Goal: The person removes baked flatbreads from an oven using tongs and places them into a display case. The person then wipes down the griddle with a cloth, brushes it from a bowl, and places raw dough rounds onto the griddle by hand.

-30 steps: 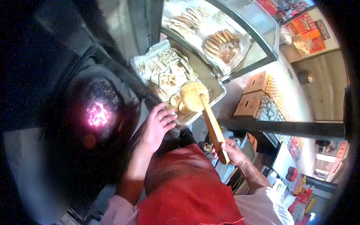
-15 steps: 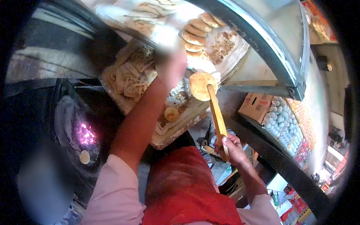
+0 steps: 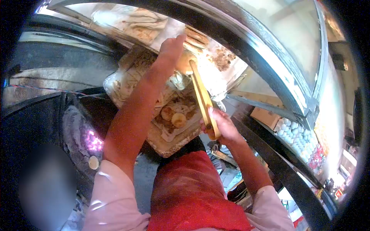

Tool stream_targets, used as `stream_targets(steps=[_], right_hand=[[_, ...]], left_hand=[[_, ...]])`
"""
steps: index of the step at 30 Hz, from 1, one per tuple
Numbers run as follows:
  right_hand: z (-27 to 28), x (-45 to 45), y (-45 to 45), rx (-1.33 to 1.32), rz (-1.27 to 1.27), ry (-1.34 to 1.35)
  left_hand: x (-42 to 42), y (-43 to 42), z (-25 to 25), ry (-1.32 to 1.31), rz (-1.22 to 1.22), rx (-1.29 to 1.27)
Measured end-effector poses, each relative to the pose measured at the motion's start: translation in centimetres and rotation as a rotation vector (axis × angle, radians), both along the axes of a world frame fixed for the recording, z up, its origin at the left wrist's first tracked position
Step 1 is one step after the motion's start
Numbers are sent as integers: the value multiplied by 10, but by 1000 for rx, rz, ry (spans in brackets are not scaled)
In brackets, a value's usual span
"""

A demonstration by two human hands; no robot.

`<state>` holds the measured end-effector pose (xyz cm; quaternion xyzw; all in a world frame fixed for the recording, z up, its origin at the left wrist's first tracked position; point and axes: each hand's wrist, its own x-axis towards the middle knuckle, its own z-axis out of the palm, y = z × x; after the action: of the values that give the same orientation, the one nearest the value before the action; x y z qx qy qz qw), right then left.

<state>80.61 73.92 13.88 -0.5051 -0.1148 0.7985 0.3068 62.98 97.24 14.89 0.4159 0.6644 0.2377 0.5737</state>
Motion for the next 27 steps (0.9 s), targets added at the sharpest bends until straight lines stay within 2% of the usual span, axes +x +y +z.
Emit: stream_targets(steps=[3,5,6,7,8,9,11,12,13,15,16,17,18,19,20,21,22,24,26,27], right_hand=[[8,-4,20,-26,-61,-4],[0,4,1,-15,-1,-21],[-3,10,-13,-2,60,-43],[-4,17,-30,-1,64,-44],[-3,23,-50,4,87,-28],[-1,27,-69,8,113,-10],[8,30,-96,19,79,-43],[12,31,-107,31,34,-75],[17,32,-114,31,44,-72],[25,30,-125,-18,113,-86],[17,28,-139,80,93,-41],[20,20,-142,86,138,-8],[27,10,-140,120,117,11],[35,-1,-136,157,93,28],[47,-11,-127,198,183,34],[50,-27,-125,216,221,50],[54,-43,-121,308,298,10],[62,-76,-123,430,467,-14],[102,-126,-125,448,567,-3],[113,-151,-132,493,618,-34]], left_hand=[[-14,8,-2,87,-116,-36],[-25,4,-30,71,6,123],[-28,-2,-46,71,6,124],[-33,-12,-62,146,58,269],[-38,-20,-69,223,114,413],[-40,-26,-64,225,125,411],[-40,-35,-49,-25,-249,329],[-41,-41,-50,177,-293,432],[-41,-45,-59,181,-283,431],[-46,-57,-78,141,106,635],[-46,-80,-64,230,153,759],[-47,-118,-51,111,173,532],[-58,-157,-34,163,33,605],[-76,-191,-33,260,-330,773],[-78,-240,-30,-38,-133,300],[-90,-293,-40,28,-170,584],[-108,-327,-21,77,-372,38],[-139,-439,-48,-204,-185,174],[-180,-523,-51,-74,-120,98],[-204,-570,-68,-36,-113,28]])
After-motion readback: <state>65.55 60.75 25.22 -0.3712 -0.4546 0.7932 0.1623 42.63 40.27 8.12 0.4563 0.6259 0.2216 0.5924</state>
